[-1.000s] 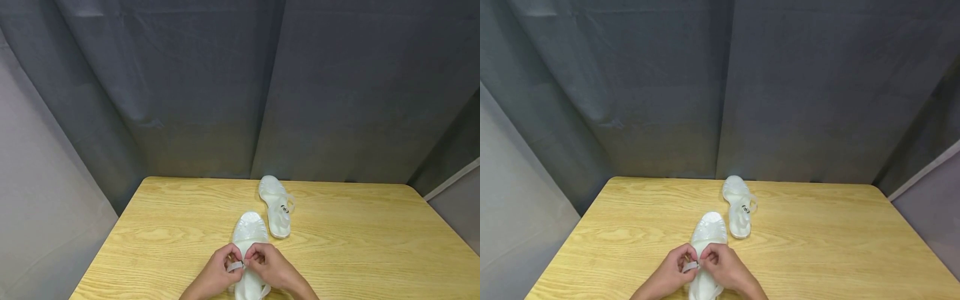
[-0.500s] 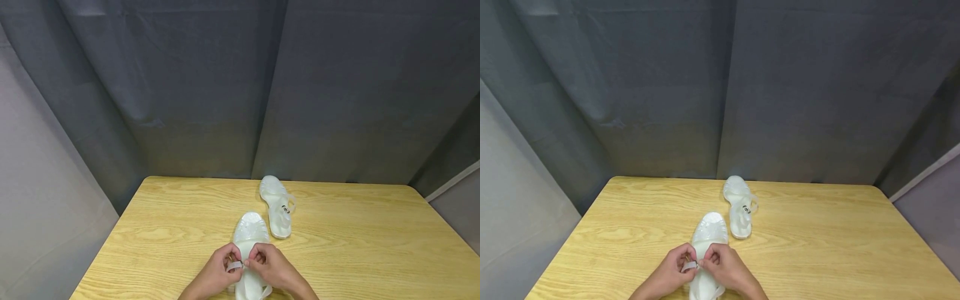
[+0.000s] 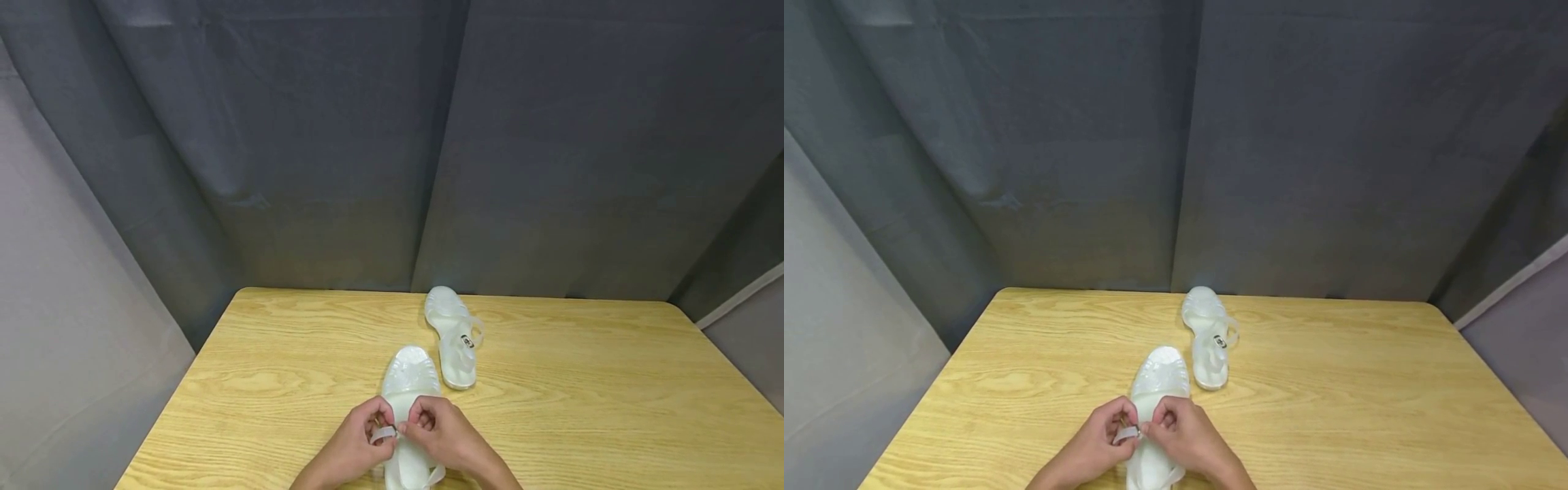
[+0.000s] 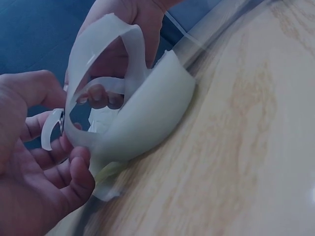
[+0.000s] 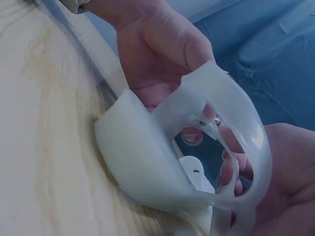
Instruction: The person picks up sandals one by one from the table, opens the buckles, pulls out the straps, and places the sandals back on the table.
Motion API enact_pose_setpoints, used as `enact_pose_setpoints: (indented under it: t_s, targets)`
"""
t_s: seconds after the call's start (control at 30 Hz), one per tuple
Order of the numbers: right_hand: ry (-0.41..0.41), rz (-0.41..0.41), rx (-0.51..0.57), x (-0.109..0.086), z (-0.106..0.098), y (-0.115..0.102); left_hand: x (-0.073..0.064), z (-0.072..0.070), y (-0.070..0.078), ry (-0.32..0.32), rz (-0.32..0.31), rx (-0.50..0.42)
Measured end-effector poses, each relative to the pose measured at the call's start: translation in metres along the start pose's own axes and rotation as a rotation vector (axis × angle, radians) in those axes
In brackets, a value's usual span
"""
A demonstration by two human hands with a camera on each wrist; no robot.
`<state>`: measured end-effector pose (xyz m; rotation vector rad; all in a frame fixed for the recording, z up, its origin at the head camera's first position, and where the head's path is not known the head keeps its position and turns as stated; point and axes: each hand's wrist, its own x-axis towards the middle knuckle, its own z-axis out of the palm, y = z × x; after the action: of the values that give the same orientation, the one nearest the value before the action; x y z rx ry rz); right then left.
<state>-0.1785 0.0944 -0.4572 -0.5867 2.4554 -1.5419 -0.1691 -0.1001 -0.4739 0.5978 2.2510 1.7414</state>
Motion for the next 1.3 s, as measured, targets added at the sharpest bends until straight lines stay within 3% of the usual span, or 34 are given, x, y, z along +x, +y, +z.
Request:
enact_pose_setpoints:
  t_s: [0.3,0.57,0.93,1.3]
  targets:
    - [-0.056,-0.061,-0.079,-0.0002,-0.0016,-0.0069,0.0002,-0.0008,0.0002,0.007,0.003,-0.019]
    - [-0.084,-0.053,-0.024,-0.0011,0.0008,-0.0078,0.0002,0.0000,0.0019,-0.010,0.002,-0.047]
    - [-0.050,-0.044,-0.032,-0.0007,0.0030,-0.0042,0.0005,-0.0009,-0.0016,-0.025,0.016,-0.046]
    - [0.011,0.003,-0.104,-0.0018,0.0054,-0.0039,0.0014,-0.0005,-0.0052,-0.022,0.027,-0.056]
